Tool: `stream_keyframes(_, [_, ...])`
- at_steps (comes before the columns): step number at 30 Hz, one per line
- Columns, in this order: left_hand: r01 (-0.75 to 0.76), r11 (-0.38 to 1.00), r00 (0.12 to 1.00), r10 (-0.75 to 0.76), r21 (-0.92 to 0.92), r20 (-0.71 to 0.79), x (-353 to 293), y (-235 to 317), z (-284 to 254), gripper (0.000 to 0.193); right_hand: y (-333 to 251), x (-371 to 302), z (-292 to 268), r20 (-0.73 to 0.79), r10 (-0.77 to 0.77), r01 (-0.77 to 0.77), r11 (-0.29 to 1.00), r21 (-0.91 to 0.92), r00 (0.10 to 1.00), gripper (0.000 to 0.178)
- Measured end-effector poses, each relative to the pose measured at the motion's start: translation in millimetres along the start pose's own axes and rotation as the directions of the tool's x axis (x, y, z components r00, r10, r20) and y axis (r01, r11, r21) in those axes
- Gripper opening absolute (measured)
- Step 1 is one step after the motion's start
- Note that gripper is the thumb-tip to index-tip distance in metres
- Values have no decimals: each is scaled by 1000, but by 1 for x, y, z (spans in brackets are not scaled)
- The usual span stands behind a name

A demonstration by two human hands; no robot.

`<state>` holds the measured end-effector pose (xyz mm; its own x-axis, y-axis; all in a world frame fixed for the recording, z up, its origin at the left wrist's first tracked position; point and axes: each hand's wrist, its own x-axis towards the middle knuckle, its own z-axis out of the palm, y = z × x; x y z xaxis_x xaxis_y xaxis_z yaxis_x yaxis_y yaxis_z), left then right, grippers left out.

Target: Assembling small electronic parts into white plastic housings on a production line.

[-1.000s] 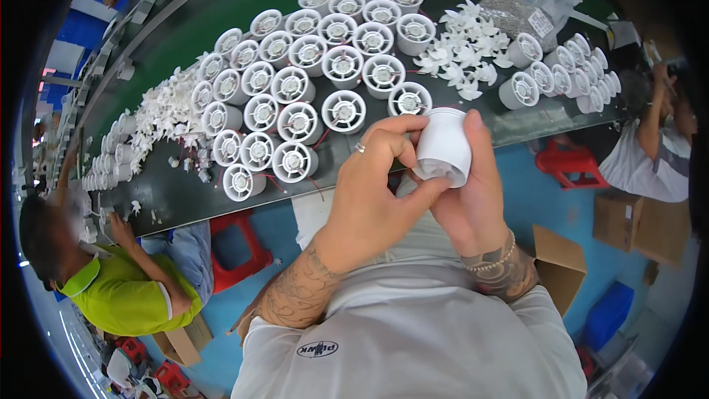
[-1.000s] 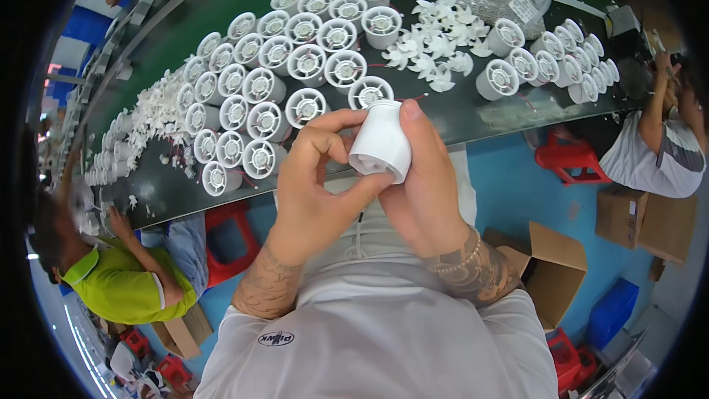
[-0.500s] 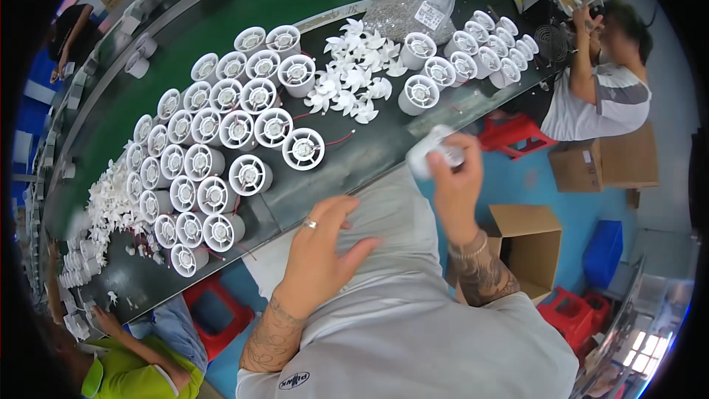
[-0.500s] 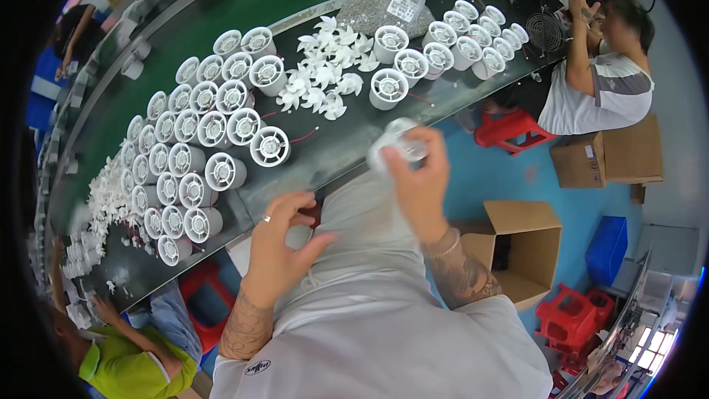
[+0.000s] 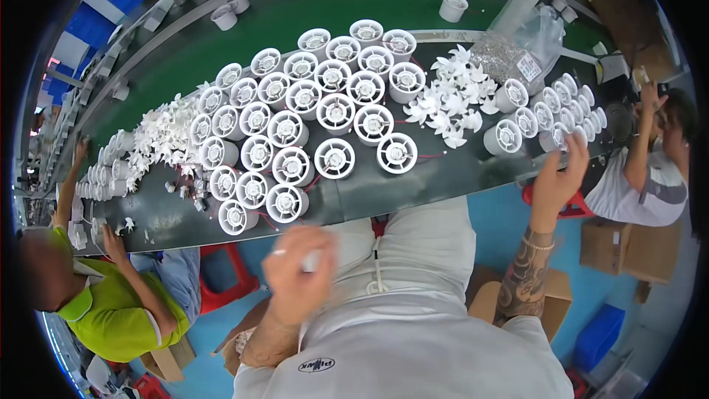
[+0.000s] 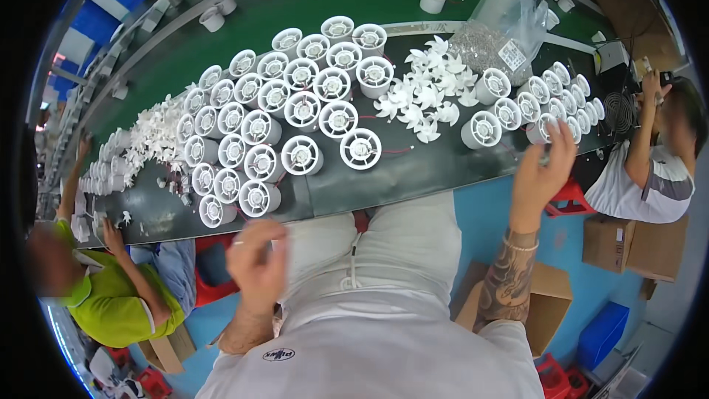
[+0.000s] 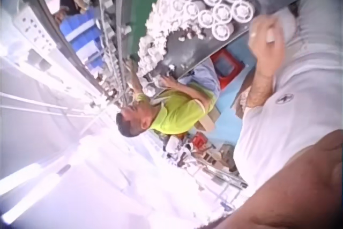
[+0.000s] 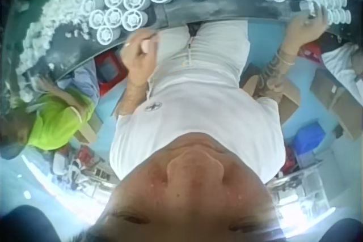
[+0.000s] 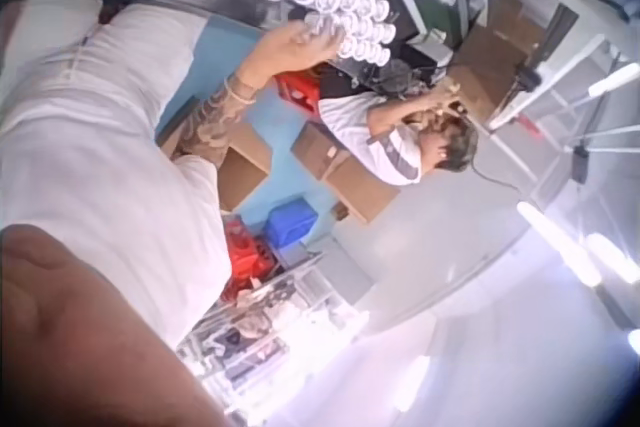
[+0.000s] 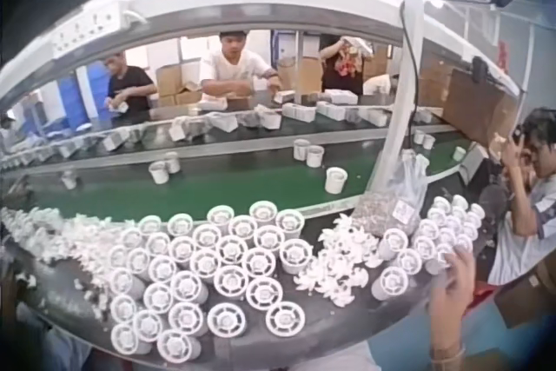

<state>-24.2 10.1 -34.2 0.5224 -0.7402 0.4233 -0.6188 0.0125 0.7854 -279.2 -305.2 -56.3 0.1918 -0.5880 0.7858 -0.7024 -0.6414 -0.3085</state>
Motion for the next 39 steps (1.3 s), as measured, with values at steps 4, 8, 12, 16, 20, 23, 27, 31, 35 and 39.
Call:
stream_keyframes(4, [231,972,825,-218,-40,-521,-23,-41,-55,6,-79,60,42,393,-134,-20,931,364,910,33])
stream_keyframes(8, [397,917,610,-286,-27,-739,-27,-64,-101,8,-98,126,173,550,-200,57,963,265,811,46])
stream_keyframes(12, [394,906,559,-371,-155,-742,-51,-83,-114,9,-58,158,276,650,-205,80,973,217,731,48])
stream_keyframes(16, [432,880,486,-412,-198,-771,-68,-93,-121,9,-34,160,317,558,-86,-41,977,210,826,31])
stream_keyframes(20, [473,863,473,-418,-176,-776,-62,-111,-141,10,-61,154,317,436,-169,111,981,156,884,34])
stream_keyframes(23, [451,885,536,-369,-112,-759,-22,-147,-162,11,-63,164,304,446,-171,126,984,129,879,33])
stream_keyframes(27, [593,745,611,-171,305,-773,-3,-187,-206,21,-117,153,218,519,-24,-238,870,432,854,33])
stream_keyframes(31, [622,403,724,30,671,-689,-25,-215,-225,35,-108,84,92,491,-36,-242,837,491,871,35])
stream_keyframes(35, [573,753,722,-275,325,-635,-17,-207,-226,42,-92,-30,20,452,86,-255,910,327,888,29])
stream_keyframes(39, [473,656,810,-63,587,-583,-23,-217,-225,41,-89,-90,23,486,-137,-17,954,300,863,21])
